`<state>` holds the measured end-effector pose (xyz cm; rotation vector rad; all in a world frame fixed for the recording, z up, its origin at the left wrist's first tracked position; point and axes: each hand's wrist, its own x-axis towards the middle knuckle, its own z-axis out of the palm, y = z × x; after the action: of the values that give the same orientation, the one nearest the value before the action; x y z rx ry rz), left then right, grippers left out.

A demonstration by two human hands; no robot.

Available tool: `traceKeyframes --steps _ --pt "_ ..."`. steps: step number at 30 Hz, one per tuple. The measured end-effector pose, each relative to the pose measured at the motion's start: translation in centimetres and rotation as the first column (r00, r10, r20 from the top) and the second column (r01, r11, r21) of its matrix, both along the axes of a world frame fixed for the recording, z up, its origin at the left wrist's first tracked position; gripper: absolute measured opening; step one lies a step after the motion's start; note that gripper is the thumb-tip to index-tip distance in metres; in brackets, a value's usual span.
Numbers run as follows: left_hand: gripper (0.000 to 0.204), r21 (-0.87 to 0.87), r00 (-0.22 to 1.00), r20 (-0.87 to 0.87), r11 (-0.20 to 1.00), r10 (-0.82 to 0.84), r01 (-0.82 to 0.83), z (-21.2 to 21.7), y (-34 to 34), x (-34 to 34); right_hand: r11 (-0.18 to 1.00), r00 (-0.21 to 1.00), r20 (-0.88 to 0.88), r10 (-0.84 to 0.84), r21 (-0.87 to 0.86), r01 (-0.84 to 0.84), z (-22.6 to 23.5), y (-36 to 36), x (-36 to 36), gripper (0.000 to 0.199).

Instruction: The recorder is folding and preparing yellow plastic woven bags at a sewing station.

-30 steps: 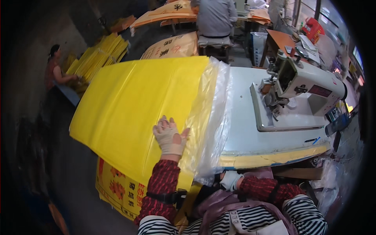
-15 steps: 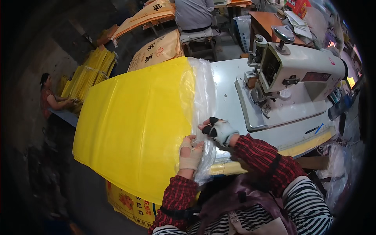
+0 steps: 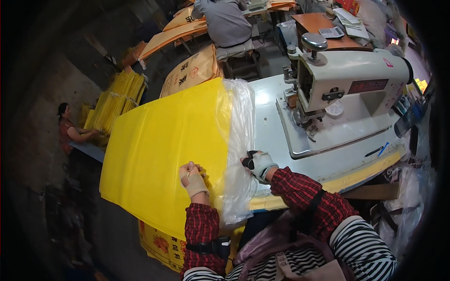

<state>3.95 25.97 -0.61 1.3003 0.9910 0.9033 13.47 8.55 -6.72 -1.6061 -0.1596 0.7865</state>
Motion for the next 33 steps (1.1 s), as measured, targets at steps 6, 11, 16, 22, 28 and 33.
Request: traceKeyframes --steps 6,11,16,22,28,33 --pt "0.032 0.193 0.456 -0.816 0.575 -0.356 0.795 -2.4 -3.5 -1.5 0.963 0.455 0.861 0.226 -0.269 0.031 -4.0 1.2 -0.4 0.035" --pt "0.03 0.611 0.905 -0.422 0.719 -0.058 0.331 -3.7 -2.1 -2.6 0.988 0.998 -0.065 0.0 0.152 0.01 -0.6 -0.6 -2.8 0.022" --pt "0.026 -0.14 0.99 0.104 0.987 0.096 -0.081 -1.8 2.9 -3.2 0.872 0.424 0.769 0.479 -0.472 -0.13 -0.6 -2.1 -3.9 0.034" --pt "0.028 -0.461 0.957 0.286 0.87 -0.041 0.175 7.6 -2.6 -8.0 0.819 0.671 0.517 0.531 -0.516 -0.251 1.8 -7.4 -8.3 0.029" --pt "0.032 -0.298 0.892 0.334 0.864 -0.304 0.406 10.5 -6.3 -15.3 0.991 0.31 0.945 0.107 -0.077 -0.106 7.1 -8.9 -12.5 0.027" --pt "0.022 -0.049 0.89 0.105 0.891 -0.445 0.451 13.3 -8.1 -19.9 0.795 0.185 0.953 0.238 -0.082 -0.601 7.5 -2.0 -18.8 0.026"
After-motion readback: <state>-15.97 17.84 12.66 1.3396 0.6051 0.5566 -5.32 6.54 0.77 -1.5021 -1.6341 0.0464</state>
